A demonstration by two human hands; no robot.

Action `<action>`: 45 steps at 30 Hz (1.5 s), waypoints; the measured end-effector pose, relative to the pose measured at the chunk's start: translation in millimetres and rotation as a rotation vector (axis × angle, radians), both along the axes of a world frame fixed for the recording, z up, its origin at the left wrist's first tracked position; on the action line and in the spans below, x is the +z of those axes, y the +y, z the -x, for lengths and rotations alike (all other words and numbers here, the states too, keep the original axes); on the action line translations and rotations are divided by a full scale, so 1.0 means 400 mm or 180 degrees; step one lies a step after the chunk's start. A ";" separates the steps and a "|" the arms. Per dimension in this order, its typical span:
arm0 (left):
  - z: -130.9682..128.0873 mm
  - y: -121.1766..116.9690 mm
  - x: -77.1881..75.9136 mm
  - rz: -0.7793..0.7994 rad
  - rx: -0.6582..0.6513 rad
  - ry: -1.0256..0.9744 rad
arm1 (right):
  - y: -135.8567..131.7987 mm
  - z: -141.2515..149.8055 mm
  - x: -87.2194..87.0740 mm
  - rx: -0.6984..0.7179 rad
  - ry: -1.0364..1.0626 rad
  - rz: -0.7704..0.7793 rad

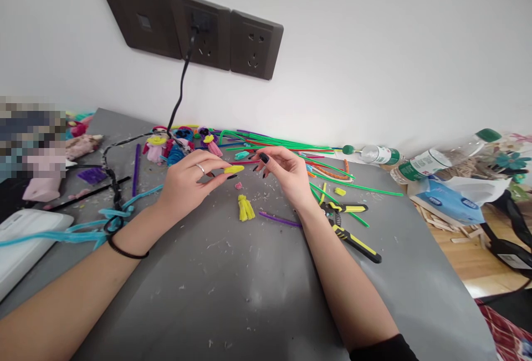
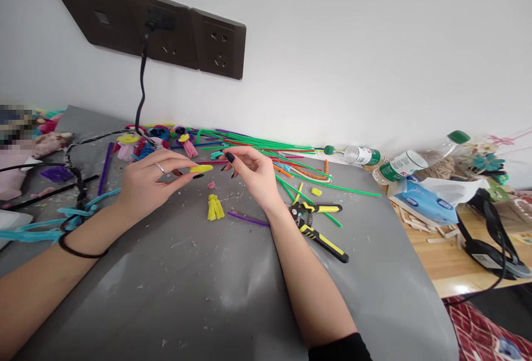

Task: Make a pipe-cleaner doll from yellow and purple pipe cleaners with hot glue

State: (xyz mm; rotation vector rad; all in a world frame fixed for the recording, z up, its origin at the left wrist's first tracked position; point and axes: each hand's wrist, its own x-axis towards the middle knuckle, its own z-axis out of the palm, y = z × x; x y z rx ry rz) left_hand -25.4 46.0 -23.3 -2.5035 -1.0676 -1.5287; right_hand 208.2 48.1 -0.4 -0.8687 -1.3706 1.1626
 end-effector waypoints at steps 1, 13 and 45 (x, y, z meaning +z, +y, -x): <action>0.001 0.000 -0.001 0.0032 0.0025 0.0026 | 0.000 0.000 0.001 0.0010 -0.0017 0.0007; 0.010 0.006 -0.007 -0.0078 0.0005 0.0118 | 0.000 -0.001 0.004 0.0309 0.0078 0.0058; 0.009 0.005 -0.009 0.0057 -0.0021 0.0153 | -0.010 0.002 0.014 0.0247 0.0361 -0.0006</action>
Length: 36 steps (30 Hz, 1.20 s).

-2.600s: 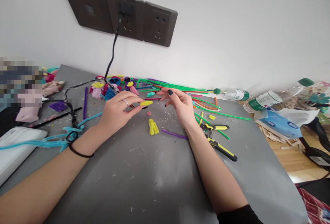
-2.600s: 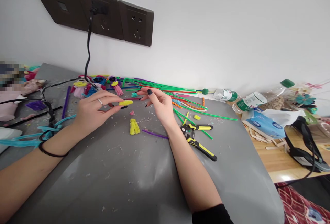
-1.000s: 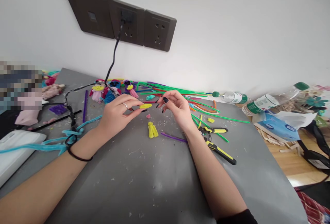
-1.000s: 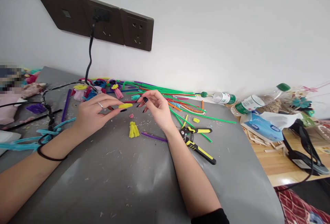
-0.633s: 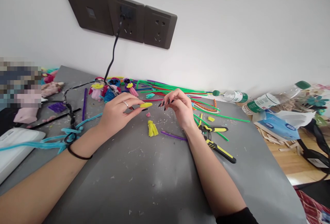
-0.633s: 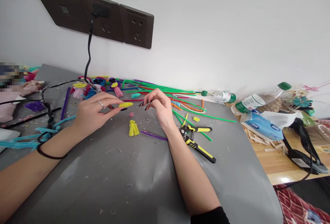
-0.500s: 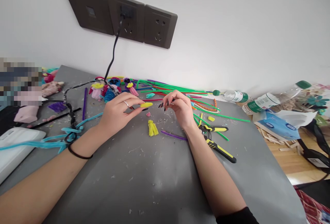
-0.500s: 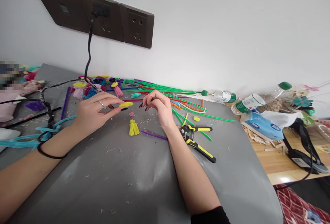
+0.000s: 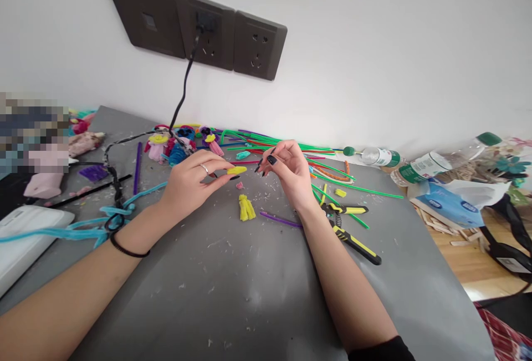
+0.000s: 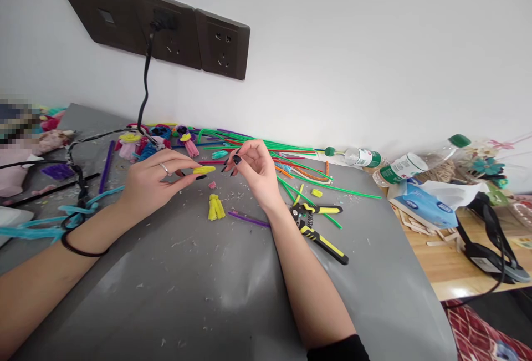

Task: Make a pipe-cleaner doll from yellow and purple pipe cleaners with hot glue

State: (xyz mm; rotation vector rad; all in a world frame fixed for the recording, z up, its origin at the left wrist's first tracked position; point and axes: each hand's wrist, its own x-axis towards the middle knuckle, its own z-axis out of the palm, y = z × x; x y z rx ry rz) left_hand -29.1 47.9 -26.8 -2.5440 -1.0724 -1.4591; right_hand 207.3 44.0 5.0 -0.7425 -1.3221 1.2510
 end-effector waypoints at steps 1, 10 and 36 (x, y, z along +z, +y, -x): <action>0.000 0.000 0.000 0.0014 0.0009 0.0014 | 0.000 -0.001 0.000 0.0016 0.0004 -0.0022; -0.003 -0.001 0.002 -0.0014 -0.0084 -0.0096 | -0.004 -0.002 0.011 0.0053 0.0236 -0.0251; -0.003 0.004 -0.006 -0.0154 -0.0131 -0.0089 | -0.006 -0.003 0.014 0.0061 0.0387 -0.0308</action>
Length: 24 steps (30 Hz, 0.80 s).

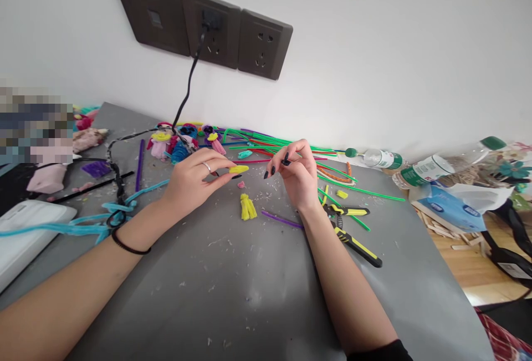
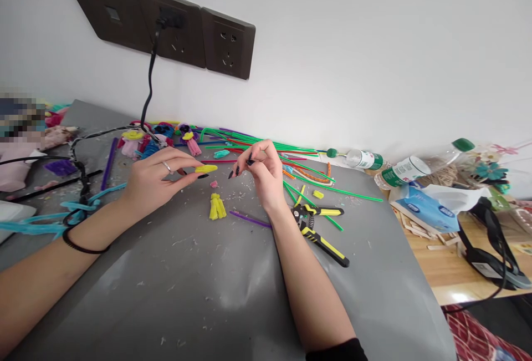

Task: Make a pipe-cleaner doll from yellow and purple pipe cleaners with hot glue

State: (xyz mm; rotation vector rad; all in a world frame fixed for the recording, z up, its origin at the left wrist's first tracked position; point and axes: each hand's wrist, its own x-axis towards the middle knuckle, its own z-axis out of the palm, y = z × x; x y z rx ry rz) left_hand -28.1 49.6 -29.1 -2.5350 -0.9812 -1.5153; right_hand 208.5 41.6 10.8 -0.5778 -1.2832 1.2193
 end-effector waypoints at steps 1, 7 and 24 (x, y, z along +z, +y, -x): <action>0.000 0.000 0.000 -0.0021 -0.0001 -0.0005 | 0.000 0.000 0.000 -0.0002 -0.0004 -0.0005; -0.001 -0.001 0.004 -0.0119 -0.0019 -0.0011 | 0.002 -0.001 -0.004 -0.0171 0.0039 -0.0057; 0.002 -0.002 0.004 -0.0098 0.0026 0.0041 | -0.004 -0.005 0.001 -0.0164 0.0085 -0.0109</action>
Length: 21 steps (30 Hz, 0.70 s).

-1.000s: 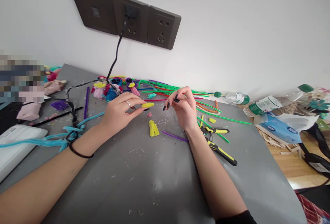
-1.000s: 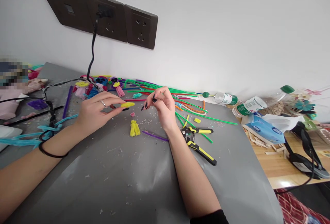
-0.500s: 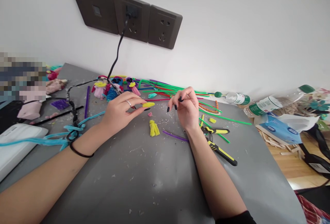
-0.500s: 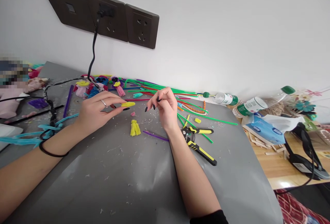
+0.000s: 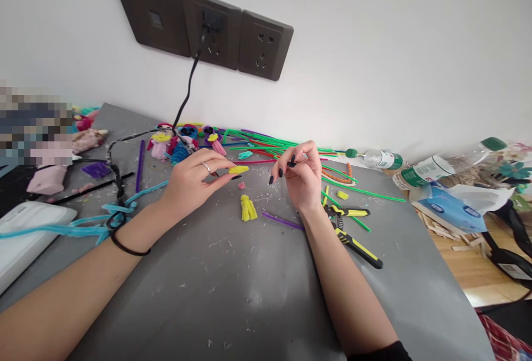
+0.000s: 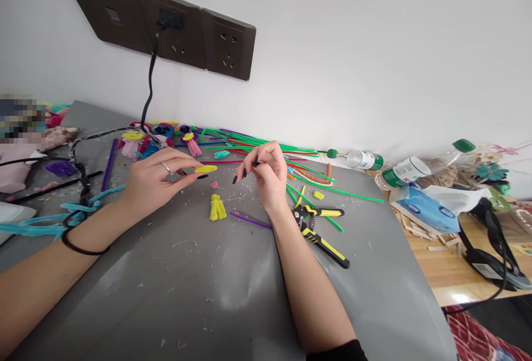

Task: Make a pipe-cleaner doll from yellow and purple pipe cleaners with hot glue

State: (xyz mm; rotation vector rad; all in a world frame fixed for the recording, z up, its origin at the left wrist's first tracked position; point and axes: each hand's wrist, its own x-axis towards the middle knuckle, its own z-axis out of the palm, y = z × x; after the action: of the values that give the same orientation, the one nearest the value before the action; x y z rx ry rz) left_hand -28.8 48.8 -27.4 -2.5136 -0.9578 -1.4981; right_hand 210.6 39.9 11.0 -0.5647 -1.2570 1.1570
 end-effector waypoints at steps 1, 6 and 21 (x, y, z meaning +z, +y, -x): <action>0.000 0.000 0.000 0.0009 -0.0013 -0.0006 | 0.000 0.001 0.000 -0.0013 0.0002 -0.0006; -0.001 -0.001 0.000 0.0130 0.0003 -0.0058 | 0.000 0.003 0.002 -0.0084 -0.0049 0.0030; 0.001 -0.003 0.001 0.0248 0.0065 -0.0014 | -0.004 0.000 0.002 -0.0204 -0.0093 0.0150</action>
State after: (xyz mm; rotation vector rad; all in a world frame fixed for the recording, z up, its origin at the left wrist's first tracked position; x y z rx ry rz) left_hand -29.2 47.7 -27.2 -2.5456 -1.0594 -1.4893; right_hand 210.6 38.1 11.8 -0.6546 -1.2306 1.1307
